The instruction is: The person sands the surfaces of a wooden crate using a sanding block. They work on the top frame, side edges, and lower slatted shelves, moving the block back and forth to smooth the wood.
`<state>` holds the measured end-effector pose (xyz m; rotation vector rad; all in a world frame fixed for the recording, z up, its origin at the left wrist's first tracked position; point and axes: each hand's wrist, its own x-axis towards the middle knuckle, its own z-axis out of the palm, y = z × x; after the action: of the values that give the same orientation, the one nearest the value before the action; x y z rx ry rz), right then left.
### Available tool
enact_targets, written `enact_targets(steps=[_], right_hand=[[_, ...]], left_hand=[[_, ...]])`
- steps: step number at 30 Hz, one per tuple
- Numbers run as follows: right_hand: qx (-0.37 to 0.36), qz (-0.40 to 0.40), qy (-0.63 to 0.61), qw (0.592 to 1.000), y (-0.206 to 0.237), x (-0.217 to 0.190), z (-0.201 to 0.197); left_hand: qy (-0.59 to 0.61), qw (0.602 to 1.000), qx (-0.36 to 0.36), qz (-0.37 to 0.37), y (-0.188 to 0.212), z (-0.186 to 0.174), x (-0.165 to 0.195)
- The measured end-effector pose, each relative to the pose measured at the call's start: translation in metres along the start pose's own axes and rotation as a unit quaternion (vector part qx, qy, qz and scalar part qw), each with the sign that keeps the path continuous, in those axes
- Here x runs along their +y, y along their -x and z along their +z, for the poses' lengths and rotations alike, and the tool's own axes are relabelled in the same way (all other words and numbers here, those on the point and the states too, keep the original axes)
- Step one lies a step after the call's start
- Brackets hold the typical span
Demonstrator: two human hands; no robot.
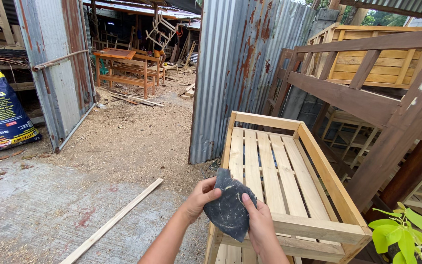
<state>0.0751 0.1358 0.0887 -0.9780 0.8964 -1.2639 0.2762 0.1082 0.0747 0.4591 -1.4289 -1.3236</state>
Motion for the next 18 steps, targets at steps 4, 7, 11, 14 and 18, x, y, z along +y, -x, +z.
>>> enact_targets(steps=[4,7,11,14,18], right_hand=[[-0.03,-0.024,0.092,0.995,-0.012,-0.007,0.001],[-0.076,-0.026,0.165,0.983,-0.03,-0.01,-0.014],[-0.147,-0.056,0.237,0.959,-0.056,-0.014,-0.036],[-0.116,-0.097,0.299,0.942,-0.065,-0.02,-0.051],[0.055,-0.169,0.452,0.874,-0.057,-0.029,-0.071]], left_hand=[[-0.084,0.991,0.037,-0.095,-0.009,-0.002,0.032],[0.042,0.983,0.004,-0.179,-0.014,-0.004,0.047],[0.045,0.966,-0.008,-0.255,-0.023,0.001,0.041],[-0.074,0.969,0.038,-0.231,-0.034,0.003,0.024],[-0.323,0.909,0.16,-0.207,-0.032,-0.002,0.004]])
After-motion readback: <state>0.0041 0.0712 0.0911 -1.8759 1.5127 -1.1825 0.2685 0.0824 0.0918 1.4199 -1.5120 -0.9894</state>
